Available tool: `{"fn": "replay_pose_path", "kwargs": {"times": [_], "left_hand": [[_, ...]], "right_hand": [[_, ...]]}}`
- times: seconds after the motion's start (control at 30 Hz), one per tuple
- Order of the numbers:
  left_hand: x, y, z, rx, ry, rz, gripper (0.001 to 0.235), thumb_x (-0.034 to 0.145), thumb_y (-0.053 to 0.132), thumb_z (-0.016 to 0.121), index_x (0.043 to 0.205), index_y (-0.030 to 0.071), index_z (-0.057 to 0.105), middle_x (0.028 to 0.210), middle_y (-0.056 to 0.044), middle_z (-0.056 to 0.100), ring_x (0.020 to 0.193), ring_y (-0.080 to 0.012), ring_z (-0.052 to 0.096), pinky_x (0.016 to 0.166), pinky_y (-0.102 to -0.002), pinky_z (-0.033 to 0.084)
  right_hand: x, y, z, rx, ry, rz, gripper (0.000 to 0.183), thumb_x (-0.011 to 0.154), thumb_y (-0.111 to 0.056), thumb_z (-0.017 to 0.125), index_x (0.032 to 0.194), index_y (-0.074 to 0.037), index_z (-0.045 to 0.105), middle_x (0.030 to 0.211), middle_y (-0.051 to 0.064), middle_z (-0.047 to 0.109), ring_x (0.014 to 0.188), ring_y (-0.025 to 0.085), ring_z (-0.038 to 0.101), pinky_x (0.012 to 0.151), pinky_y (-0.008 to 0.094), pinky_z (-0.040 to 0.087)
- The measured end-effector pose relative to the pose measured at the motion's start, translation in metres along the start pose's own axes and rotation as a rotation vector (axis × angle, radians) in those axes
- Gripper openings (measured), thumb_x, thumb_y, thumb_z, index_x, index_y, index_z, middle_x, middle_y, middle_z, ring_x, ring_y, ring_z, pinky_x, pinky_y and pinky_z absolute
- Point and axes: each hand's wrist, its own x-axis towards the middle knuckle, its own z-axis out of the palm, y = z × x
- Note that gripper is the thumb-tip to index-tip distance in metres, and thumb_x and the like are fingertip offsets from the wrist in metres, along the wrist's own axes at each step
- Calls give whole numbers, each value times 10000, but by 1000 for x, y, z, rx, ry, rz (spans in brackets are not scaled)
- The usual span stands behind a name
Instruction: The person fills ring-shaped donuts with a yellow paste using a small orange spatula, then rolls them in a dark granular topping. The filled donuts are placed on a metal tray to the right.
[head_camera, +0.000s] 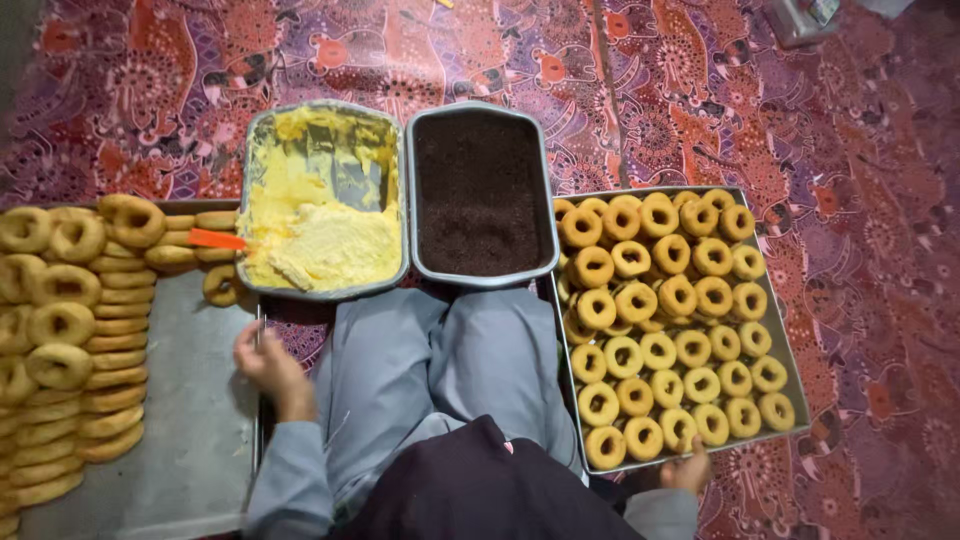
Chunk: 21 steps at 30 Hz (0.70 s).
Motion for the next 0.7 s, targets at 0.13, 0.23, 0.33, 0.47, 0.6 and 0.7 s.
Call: {"fn": "replay_pose_path", "kwargs": {"times": [0.13, 0.23, 0.33, 0.47, 0.6, 0.7], "left_hand": [[37, -13, -55, -63, 204, -85, 259, 951, 61, 572, 1207, 78, 608, 1154, -31, 585, 903, -106, 563, 759, -242, 489], [56, -22, -85, -10, 264, -82, 254, 954, 73, 578, 1207, 62, 603, 1196, -44, 578, 937, -132, 558, 777, -265, 486], [79, -28, -98, 239, 292, 92, 250, 976, 62, 603, 1221, 25, 629, 1265, -130, 554, 1067, -220, 576, 911, -319, 504], [126, -28, -82, 423, 156, 245, 371, 929, 81, 605, 1293, 23, 559, 1351, -201, 583, 1284, -344, 556, 1145, -437, 416], [173, -22, -43, 899, -22, 463, 597, 831, 60, 676, 1404, 33, 510, 1479, -279, 447, 1355, -477, 409, 1151, -567, 325], [207, -17, -15, 1190, -169, 580, 659, 806, 96, 747, 1429, 146, 539, 1555, -205, 384, 1389, -458, 371, 1109, -608, 330]], "right_hand": [[5, 1, 12, -52, -31, -14, 419, 1046, -349, 599, 1354, -65, 589, 1245, 103, 661, 1082, 267, 648, 907, 440, 551], [3, 1, 36, -109, -88, -13, 419, 1058, -364, 620, 1370, -86, 591, 1240, 92, 648, 1081, 265, 613, 904, 426, 525], [3, -5, 66, -74, -103, 44, 441, 990, -350, 642, 1349, -101, 580, 1238, 79, 672, 1109, 254, 664, 941, 447, 575], [14, -9, 98, -322, -67, 13, 473, 1017, -385, 664, 1421, -160, 566, 1240, 64, 643, 1078, 274, 602, 906, 417, 490], [36, -13, 122, -146, -140, 141, 479, 956, -330, 699, 1372, -121, 587, 1254, 75, 675, 1127, 263, 665, 924, 469, 594], [36, -10, 129, -274, -181, 101, 478, 971, -368, 662, 1365, -110, 581, 1237, 92, 663, 1074, 288, 652, 864, 495, 557]]}}
